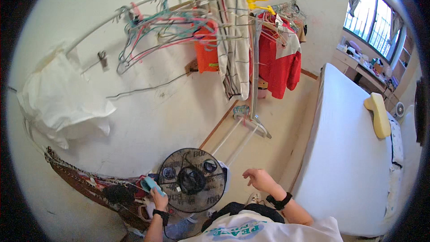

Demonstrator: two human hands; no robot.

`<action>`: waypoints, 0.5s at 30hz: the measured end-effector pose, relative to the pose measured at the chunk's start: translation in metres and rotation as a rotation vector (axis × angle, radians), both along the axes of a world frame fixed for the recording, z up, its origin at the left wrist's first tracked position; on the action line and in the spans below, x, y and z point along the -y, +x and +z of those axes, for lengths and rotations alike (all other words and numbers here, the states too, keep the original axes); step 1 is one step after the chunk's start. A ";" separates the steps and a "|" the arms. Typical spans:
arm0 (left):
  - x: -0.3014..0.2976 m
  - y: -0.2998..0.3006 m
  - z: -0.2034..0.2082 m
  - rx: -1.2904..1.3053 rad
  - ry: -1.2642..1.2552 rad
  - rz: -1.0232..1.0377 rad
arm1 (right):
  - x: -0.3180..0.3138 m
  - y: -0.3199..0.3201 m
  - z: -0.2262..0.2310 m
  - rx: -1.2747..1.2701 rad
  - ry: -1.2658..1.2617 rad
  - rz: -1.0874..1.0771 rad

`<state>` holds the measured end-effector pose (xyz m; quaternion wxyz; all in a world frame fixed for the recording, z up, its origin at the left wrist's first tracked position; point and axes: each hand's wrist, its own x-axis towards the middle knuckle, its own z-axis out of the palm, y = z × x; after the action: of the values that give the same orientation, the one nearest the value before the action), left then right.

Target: The recorder tidies various small items on a desk and hangs clothes on a rack.

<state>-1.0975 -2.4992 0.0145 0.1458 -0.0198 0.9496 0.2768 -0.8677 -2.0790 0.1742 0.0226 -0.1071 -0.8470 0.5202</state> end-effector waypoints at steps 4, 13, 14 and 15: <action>-0.060 0.011 0.008 0.010 0.028 -0.254 | -0.051 0.031 -0.006 -0.051 0.077 -0.088; -0.267 0.069 0.125 -0.149 0.405 -0.525 | -0.164 0.058 0.011 -0.066 -0.016 -0.353; -0.285 0.074 0.136 -0.140 0.522 -0.580 | -0.180 0.055 0.016 -0.087 -0.115 -0.437; -0.302 0.081 0.146 -0.130 0.523 -0.575 | -0.195 0.053 0.024 -0.108 -0.213 -0.521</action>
<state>-1.0168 -2.1973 0.1610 0.1569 0.3024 0.8211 0.4579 -0.8150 -1.8839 0.1978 0.1891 -0.2953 -0.7289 0.5880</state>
